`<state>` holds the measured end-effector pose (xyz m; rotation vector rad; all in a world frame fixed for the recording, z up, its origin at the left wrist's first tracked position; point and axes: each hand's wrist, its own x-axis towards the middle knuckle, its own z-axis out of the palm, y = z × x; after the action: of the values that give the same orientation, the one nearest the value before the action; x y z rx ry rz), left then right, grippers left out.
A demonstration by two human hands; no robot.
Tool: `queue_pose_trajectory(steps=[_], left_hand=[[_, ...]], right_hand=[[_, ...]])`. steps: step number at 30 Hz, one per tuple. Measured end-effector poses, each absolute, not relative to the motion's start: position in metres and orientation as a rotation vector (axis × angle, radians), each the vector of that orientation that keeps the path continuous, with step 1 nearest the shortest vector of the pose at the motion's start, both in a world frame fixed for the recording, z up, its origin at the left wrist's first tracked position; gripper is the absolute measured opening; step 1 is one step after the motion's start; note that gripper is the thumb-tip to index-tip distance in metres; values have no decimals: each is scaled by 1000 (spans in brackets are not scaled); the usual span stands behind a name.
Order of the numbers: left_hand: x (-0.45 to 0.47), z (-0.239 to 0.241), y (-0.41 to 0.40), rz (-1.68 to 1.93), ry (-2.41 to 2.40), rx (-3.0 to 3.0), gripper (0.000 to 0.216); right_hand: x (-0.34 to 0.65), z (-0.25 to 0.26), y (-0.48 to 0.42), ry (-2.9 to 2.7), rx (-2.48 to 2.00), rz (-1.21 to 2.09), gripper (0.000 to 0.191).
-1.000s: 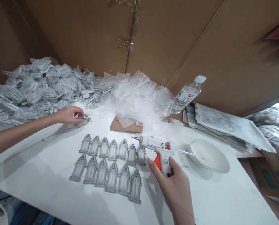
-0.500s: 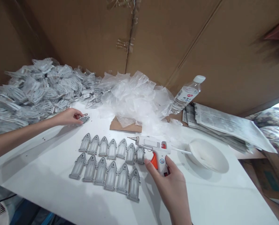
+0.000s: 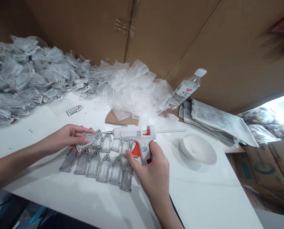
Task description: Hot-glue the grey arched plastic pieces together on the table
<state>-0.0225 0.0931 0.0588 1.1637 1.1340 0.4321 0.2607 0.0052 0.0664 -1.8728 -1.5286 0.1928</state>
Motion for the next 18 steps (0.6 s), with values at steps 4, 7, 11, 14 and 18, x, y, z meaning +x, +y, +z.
queue_pose_trajectory(steps=[4,7,11,14,18], left_hand=[[-13,51,83,502,1075,1134,43],[-12,47,81,507,1034,1105,47],[-15,41,77,509,1066,1119,51],[-18,39,74,539,1142,1168,50],[-20,39,70,542,1164,1209,52]], right_hand=[[260,54,4,-1548,-1872,302,48],[259,49,4,-1539,-1876,357,47],[257,48,2,-1542,-1904,358,46],[256,42,1,-1558,-1914,325,46],[256,34,0,-1613,-1859,226,46]])
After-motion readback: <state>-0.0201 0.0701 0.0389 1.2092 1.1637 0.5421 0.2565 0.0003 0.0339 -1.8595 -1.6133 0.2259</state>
